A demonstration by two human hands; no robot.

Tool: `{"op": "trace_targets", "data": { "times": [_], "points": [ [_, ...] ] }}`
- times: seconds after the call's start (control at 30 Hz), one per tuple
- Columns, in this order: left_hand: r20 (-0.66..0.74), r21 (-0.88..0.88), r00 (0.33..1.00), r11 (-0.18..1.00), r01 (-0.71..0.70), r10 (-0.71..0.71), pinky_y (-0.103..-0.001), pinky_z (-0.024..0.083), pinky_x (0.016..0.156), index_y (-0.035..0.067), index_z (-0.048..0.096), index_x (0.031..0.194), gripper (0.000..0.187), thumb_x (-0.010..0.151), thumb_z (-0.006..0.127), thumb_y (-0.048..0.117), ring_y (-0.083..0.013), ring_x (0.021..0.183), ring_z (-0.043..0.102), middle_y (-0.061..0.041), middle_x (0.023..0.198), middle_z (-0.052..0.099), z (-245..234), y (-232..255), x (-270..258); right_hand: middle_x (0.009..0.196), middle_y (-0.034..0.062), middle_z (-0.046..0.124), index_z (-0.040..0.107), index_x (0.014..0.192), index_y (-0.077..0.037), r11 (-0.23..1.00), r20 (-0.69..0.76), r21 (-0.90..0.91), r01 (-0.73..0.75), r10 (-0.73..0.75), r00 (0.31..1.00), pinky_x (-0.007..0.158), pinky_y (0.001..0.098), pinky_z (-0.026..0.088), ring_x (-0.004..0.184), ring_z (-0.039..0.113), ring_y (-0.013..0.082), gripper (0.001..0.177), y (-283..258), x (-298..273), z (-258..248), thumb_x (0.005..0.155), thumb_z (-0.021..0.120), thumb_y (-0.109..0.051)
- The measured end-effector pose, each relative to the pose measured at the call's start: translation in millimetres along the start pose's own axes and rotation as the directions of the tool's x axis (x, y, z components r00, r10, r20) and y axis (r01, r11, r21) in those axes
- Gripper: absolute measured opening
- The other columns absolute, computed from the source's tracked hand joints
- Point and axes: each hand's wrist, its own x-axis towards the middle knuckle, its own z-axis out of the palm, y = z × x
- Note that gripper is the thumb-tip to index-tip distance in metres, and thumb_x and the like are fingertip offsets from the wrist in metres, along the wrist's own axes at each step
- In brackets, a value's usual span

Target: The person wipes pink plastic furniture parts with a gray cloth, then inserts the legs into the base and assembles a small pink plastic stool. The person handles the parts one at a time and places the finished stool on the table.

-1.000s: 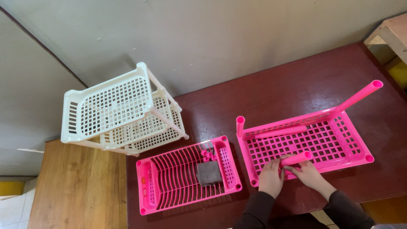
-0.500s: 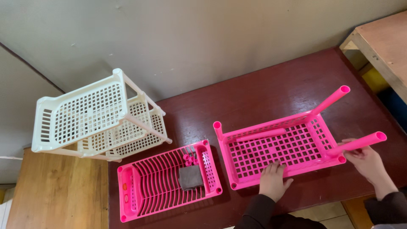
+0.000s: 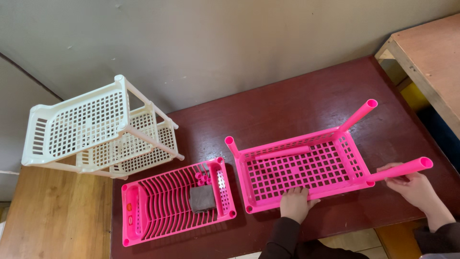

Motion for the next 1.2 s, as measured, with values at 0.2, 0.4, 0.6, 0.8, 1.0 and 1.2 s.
{"op": "trace_targets", "data": {
  "times": [0.2, 0.4, 0.6, 0.8, 1.0, 1.2],
  "points": [
    [0.008, 0.036, 1.0, 0.999, 0.0, 0.0, -0.046, 0.054, 0.078, 0.007, 0.067, 0.103, 0.052, 0.093, 0.071, 0.058, -0.0296, 0.09, 0.068, -0.011, 0.09, 0.067, -1, 2, 1, 0.089, 0.0023, 0.071, 0.078, 0.112, -0.003, 1.0, 0.054, -0.028, -0.007, 0.008, 0.999, 0.066, 0.0255, 0.046, 0.071, 0.053, 0.0085, 0.033, 5, 2, -4, 0.081, 0.073, 0.006],
    [0.013, 0.049, 1.0, 0.999, 0.013, -0.014, -0.046, 0.054, 0.078, 0.007, 0.066, 0.102, 0.052, 0.093, 0.07, 0.059, -0.0307, 0.09, 0.068, -0.012, 0.09, 0.067, -1, 4, 2, 0.084, 0.0021, 0.07, 0.077, 0.11, -0.002, 0.998, 0.075, 0.067, 0.012, -0.017, 0.997, 0.062, 0.0257, 0.045, 0.065, 0.047, 0.0082, 0.037, 24, 3, -7, 0.075, 0.073, 0.01],
    [0.023, 0.043, 1.0, 0.999, 0.009, -0.01, -0.047, 0.054, 0.078, 0.007, 0.066, 0.104, 0.054, 0.094, 0.069, 0.059, -0.031, 0.09, 0.068, -0.012, 0.09, 0.066, -2, 3, 3, 0.103, -0.0023, 0.077, 0.075, 0.101, -0.001, 0.998, 0.09, 0.051, 0.032, -0.036, 0.995, 0.062, 0.025, 0.048, 0.063, 0.05, 0.0073, 0.032, 30, 2, -11, 0.072, 0.071, 0.011],
    [0.06, 0.049, 0.998, 0.999, 0.011, -0.014, -0.046, 0.055, 0.077, 0.006, 0.066, 0.105, 0.055, 0.094, 0.068, 0.06, -0.0303, 0.088, 0.069, -0.013, 0.089, 0.066, 1, 2, 4, 0.105, 0.0045, 0.08, 0.078, 0.11, -0.004, 0.998, 0.115, 0.005, 0.055, -0.055, 0.992, 0.076, 0.0257, 0.055, 0.084, 0.07, 0.0097, 0.033, 24, 1, -10, 0.077, 0.074, 0.003],
    [0.017, 0.074, 1.0, 0.997, -0.002, 0.001, -0.045, 0.055, 0.076, 0.007, 0.067, 0.104, 0.055, 0.095, 0.068, 0.061, -0.0294, 0.089, 0.069, -0.012, 0.089, 0.066, 6, 0, 3, 0.103, 0.0065, 0.081, 0.078, 0.104, -0.001, 0.993, 0.023, -0.101, -0.054, 0.057, 0.998, 0.086, 0.0294, 0.056, 0.094, 0.073, 0.0143, 0.028, 27, -1, 3, 0.078, 0.084, -0.009],
    [0.041, 0.066, 0.999, 0.998, -0.012, 0.009, -0.045, 0.055, 0.075, 0.006, 0.068, 0.101, 0.055, 0.094, 0.069, 0.061, -0.0293, 0.086, 0.069, -0.012, 0.088, 0.066, 9, -3, 4, 0.106, 0.0052, 0.076, 0.08, 0.11, -0.005, 0.986, 0.092, -0.167, 0.023, -0.007, 0.996, 0.087, 0.032, 0.057, 0.095, 0.075, 0.0167, 0.031, 29, -1, 0, 0.08, 0.081, -0.009]
  ]
}}
